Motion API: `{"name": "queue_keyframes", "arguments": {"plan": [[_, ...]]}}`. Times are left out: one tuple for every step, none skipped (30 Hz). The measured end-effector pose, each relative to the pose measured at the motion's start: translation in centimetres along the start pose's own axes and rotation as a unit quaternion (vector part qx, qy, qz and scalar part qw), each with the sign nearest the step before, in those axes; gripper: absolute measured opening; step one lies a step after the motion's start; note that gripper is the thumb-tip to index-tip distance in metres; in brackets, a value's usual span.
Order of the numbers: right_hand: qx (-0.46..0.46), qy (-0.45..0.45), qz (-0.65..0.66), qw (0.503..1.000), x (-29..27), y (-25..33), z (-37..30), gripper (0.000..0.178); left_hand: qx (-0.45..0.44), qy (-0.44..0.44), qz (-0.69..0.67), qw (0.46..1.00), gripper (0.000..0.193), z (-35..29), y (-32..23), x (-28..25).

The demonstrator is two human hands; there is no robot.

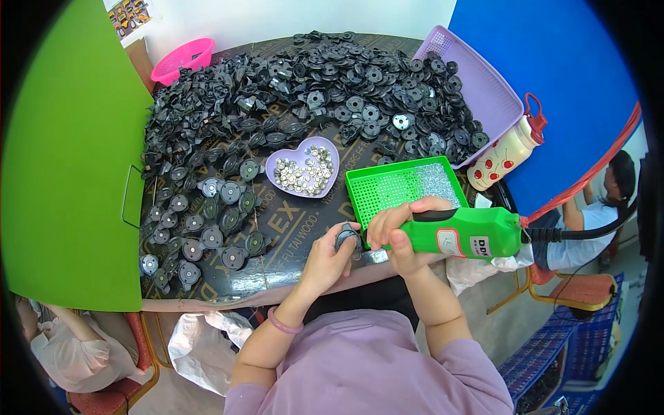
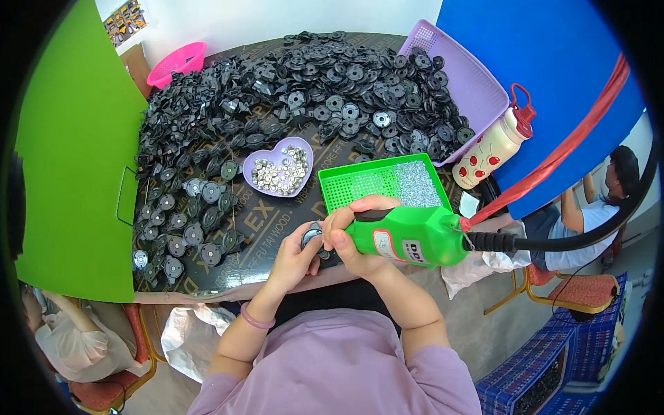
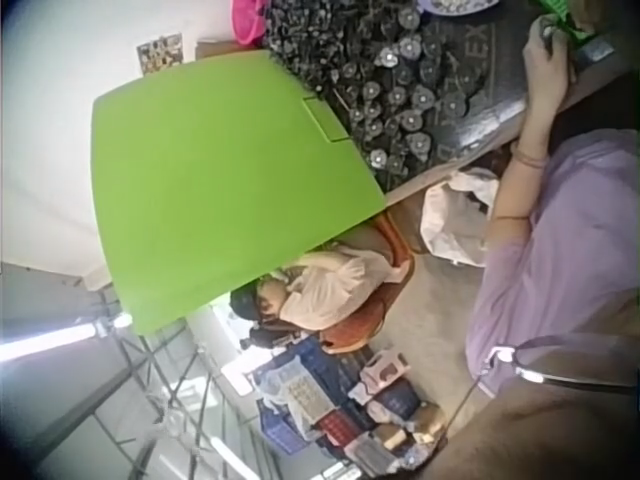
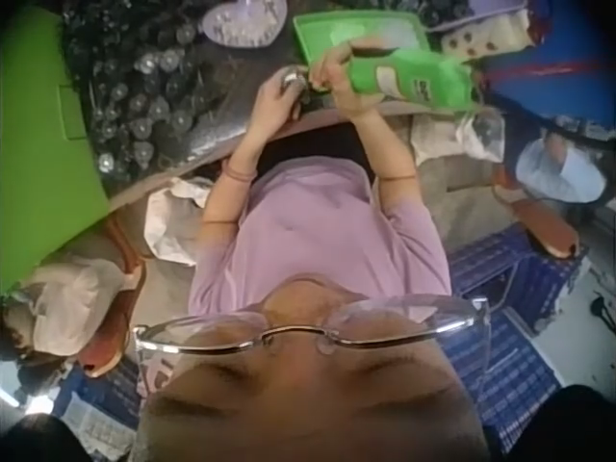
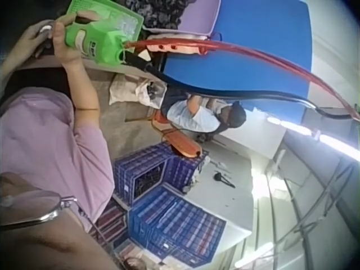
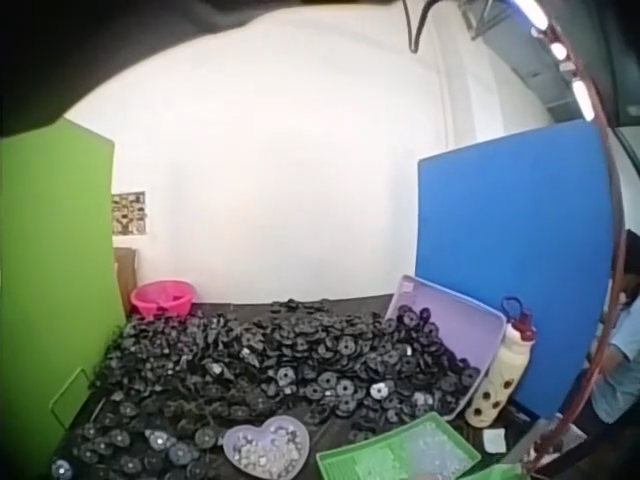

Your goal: Assembling small plastic components using an electric screwdriver and screws.

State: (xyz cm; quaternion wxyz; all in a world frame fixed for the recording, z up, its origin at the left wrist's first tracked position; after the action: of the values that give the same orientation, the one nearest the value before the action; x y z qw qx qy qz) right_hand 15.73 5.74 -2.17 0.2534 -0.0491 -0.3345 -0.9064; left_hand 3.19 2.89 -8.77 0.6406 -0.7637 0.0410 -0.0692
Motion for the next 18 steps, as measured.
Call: {"name": "queue_keyframes", "arguments": {"plan": [[0.000, -0.001, 0.000, 1.000, 0.00, -0.01, 0.05, 0.037, 0.005, -0.003, 0.011, 1.000, 0.024, 0.02, -0.01, 0.01], [0.000, 0.001, -0.011, 1.000, 0.03, 0.02, 0.11, 0.036, 0.009, -0.006, 0.023, 1.000, 0.025, 0.00, -0.02, 0.02], [0.001, 0.004, -0.023, 1.000, 0.05, 0.04, 0.15, 0.036, 0.009, -0.007, 0.023, 1.000, 0.025, -0.02, -0.04, 0.06], [0.000, 0.003, -0.022, 1.000, 0.05, 0.02, 0.13, 0.036, 0.014, -0.011, 0.041, 0.999, 0.025, -0.07, -0.07, 0.10], [0.002, 0.001, -0.016, 1.000, 0.00, 0.01, 0.08, 0.036, 0.018, -0.014, 0.058, 0.998, 0.025, -0.08, -0.08, 0.17], [0.004, -0.002, -0.010, 1.000, -0.05, 0.00, 0.06, 0.036, 0.019, -0.013, 0.058, 0.998, 0.025, -0.06, 0.02, 0.20], [0.004, -0.002, -0.011, 1.000, -0.07, 0.05, 0.07, 0.036, 0.023, -0.011, 0.060, 0.998, 0.025, -0.01, 0.18, 0.23], [0.007, 0.005, -0.015, 1.000, -0.02, 0.07, 0.09, 0.036, 0.027, -0.010, 0.062, 0.998, 0.025, -0.02, 0.26, 0.18], [0.010, 0.012, -0.019, 1.000, 0.04, 0.08, 0.11, 0.036, 0.027, -0.011, 0.062, 0.998, 0.025, -0.05, 0.22, 0.16], [0.010, 0.012, -0.019, 1.000, 0.09, 0.12, 0.10, 0.036, 0.024, -0.012, 0.062, 0.998, 0.024, -0.09, 0.15, 0.15], [0.013, 0.015, -0.015, 1.000, 0.15, 0.18, 0.06, 0.035, 0.023, -0.013, 0.062, 0.998, 0.024, -0.11, 0.11, 0.15], [0.016, 0.017, -0.011, 1.000, 0.21, 0.20, 0.01, 0.035, 0.023, -0.014, 0.062, 0.998, 0.024, -0.12, 0.13, 0.14], [0.016, 0.017, -0.010, 1.000, 0.27, 0.18, -0.04, 0.035, 0.026, -0.017, 0.063, 0.998, 0.024, -0.12, 0.17, 0.11], [0.016, 0.016, -0.010, 1.000, 0.27, 0.17, -0.06, 0.035, 0.030, -0.020, 0.064, 0.997, 0.024, -0.08, 0.20, 0.10], [0.015, 0.014, -0.010, 1.000, 0.28, 0.14, -0.08, 0.034, 0.030, -0.021, 0.064, 0.997, 0.024, -0.05, 0.27, 0.04], [0.015, 0.015, -0.010, 1.000, 0.28, 0.01, -0.11, 0.034, 0.031, -0.019, 0.065, 0.997, 0.024, -0.02, 0.36, -0.07], [0.015, 0.008, -0.010, 1.000, 0.22, -0.13, -0.24, 0.034, 0.030, -0.016, 0.067, 0.997, 0.024, -0.06, 0.44, -0.07], [0.016, 0.001, -0.011, 1.000, 0.16, -0.30, -0.37, 0.034, 0.030, -0.015, 0.067, 0.997, 0.024, -0.07, 0.41, -0.08]]}}
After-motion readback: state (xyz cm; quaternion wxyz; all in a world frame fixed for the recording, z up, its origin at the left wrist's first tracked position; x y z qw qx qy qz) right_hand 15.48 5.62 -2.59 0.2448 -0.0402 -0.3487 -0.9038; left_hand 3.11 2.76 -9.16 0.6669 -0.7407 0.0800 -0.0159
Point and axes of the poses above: each hand's wrist, its own z-axis towards the middle knuckle, its own x-axis out of the palm, y = z × x, the point moved 1 cm from there along z, towards the middle knuckle, and after that the axes turned 1 degree about -x, right-handed, at the moved point
